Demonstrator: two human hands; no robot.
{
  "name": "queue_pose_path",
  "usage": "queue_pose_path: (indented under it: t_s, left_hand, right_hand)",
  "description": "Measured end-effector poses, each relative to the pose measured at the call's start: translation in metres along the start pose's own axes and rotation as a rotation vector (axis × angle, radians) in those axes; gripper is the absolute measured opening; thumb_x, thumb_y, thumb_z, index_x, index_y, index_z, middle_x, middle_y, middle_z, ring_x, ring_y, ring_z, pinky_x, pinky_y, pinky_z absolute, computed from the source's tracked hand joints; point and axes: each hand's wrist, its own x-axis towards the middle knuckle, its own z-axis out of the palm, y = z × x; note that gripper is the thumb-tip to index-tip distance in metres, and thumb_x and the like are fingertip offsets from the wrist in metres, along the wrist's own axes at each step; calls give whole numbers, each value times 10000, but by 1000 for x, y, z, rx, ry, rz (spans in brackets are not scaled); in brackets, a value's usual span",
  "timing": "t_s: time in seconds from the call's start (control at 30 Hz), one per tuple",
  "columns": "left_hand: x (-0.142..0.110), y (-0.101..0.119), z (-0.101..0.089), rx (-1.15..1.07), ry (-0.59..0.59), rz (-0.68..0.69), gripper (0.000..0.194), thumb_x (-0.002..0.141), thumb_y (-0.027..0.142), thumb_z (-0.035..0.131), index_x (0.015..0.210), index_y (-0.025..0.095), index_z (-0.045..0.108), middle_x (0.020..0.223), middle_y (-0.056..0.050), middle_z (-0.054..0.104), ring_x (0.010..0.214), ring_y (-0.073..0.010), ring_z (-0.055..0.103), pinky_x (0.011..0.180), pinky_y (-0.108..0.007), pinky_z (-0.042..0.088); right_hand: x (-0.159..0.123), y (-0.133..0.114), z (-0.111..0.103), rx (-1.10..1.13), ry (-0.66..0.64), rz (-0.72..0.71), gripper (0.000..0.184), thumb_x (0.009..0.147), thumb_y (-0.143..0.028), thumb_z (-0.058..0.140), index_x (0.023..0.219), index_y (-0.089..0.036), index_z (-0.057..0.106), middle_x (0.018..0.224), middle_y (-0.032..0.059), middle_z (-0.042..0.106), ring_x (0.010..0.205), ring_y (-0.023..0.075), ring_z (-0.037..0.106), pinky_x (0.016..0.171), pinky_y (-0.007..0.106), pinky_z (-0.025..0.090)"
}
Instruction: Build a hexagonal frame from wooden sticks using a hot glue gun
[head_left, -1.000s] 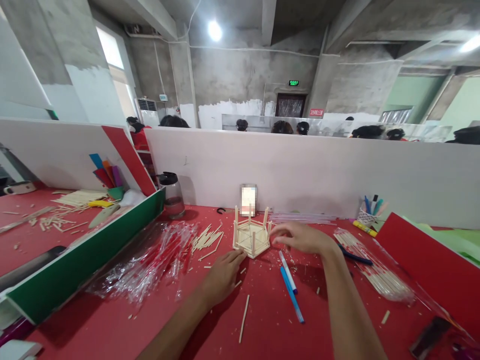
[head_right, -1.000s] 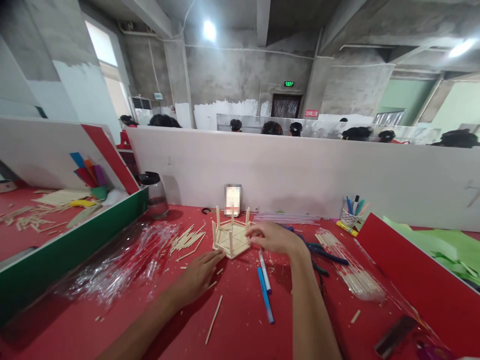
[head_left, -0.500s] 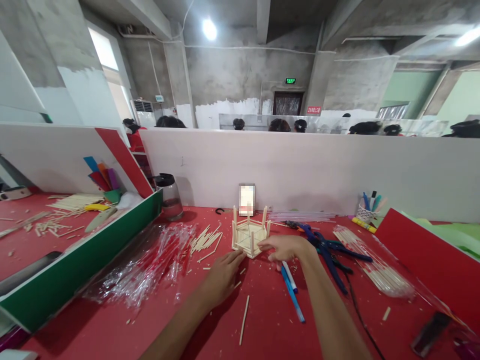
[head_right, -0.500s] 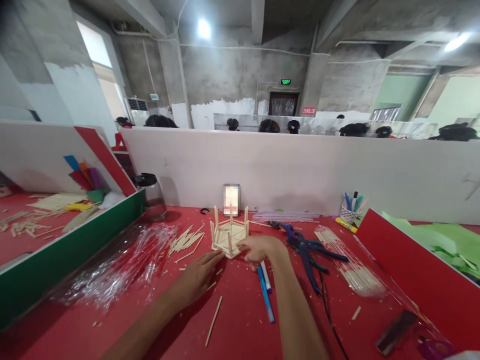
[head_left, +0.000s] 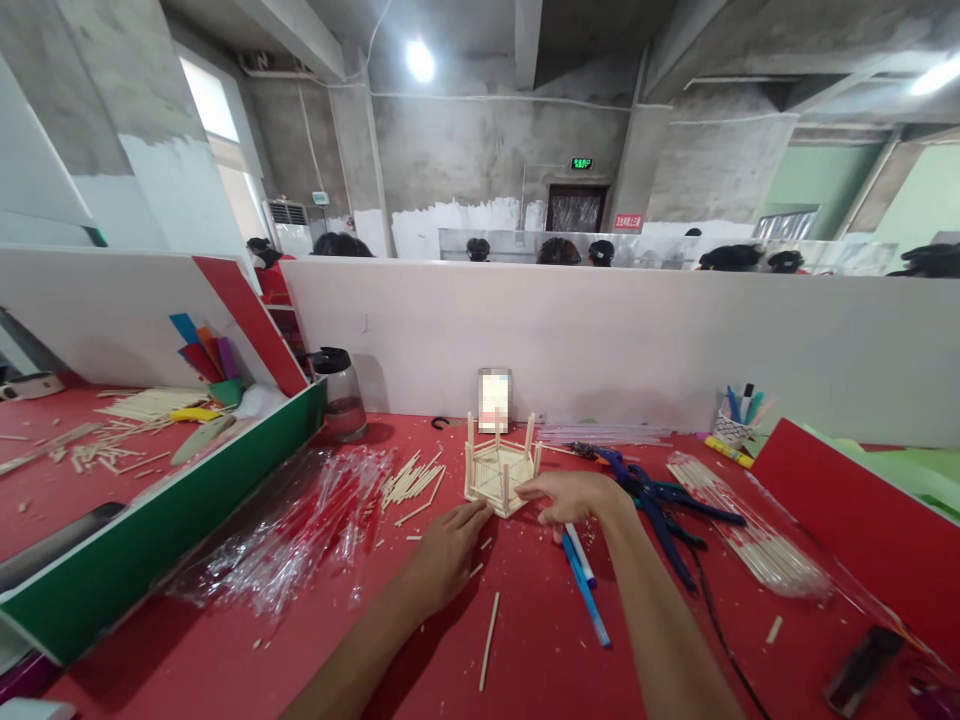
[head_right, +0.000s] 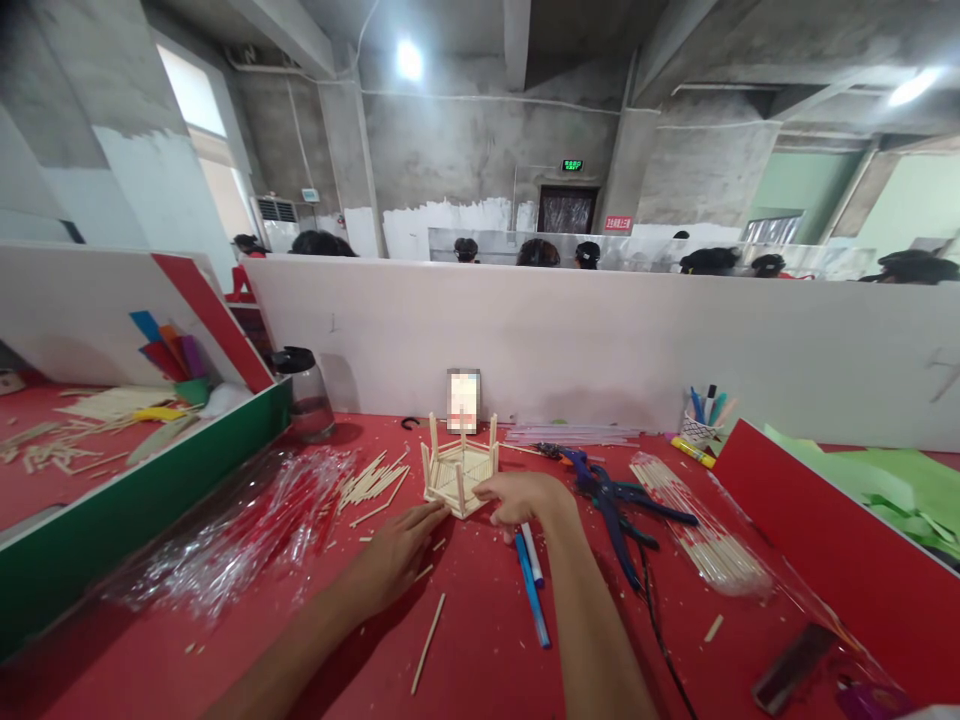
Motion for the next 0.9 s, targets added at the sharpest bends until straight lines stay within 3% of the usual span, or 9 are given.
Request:
queue_pose_path:
  t_s: [0.17, 0.37, 0.6, 0.73, 0.9]
  left_hand:
    - [-1, 0, 0, 15, -5, -1, 608, 813, 141, 568, 1405, 215, 453, 1440, -126, 525, 1320, -279, 495, 1098, -442, 423]
    - [-1, -1, 1, 2, 17, 8, 584, 837, 154, 557, 1406, 231, 448, 1437, -120, 528, 1318, -269, 499, 1094, -441, 427]
    - [0, -2, 2, 14, -4, -7, 595, 825, 155, 554, 1407, 222, 446, 1455, -124, 509, 1320, -275, 497, 1100, -451, 422]
    - [0, -2, 2, 13, 5, 5, 609, 817, 145, 554, 1409, 235, 443, 1445, -108, 523, 1328, -265, 488, 1103, -438, 420]
    - [0, -1, 2, 23, -1, 4, 617, 804, 135, 562, 1406, 210, 448, 1444, -124, 522, 1325, -272, 491, 1103, -441, 421]
  right_hand:
    - [-2, -2, 0, 50, -3, -9, 794, 777, -15, 517, 1511, -269, 349, 1543, 106, 394, 851, 174, 753, 785, 265, 566]
    - [-3, -3, 0, 53, 21, -8, 853, 724, 7, 550, 1514, -249, 354, 1537, 99, 405, 1149, 245, 654, 809, 264, 567]
    - [-2, -2, 0, 42, 46, -7, 829, 715, 1, 575, 1485, -262, 412, 1478, 70, 500, 1211, 249, 611, 831, 258, 562]
    - [-3, -3, -1, -3, 29, 2, 836, 725, 1, 551, 1506, -232, 369, 1505, 71, 464, 1305, 251, 527, 828, 243, 556]
    - [-5, -5, -2, -14, 19, 8, 846, 731, 4, 545, 1519, -231, 346, 1520, 78, 438, 1256, 251, 574, 842, 258, 556]
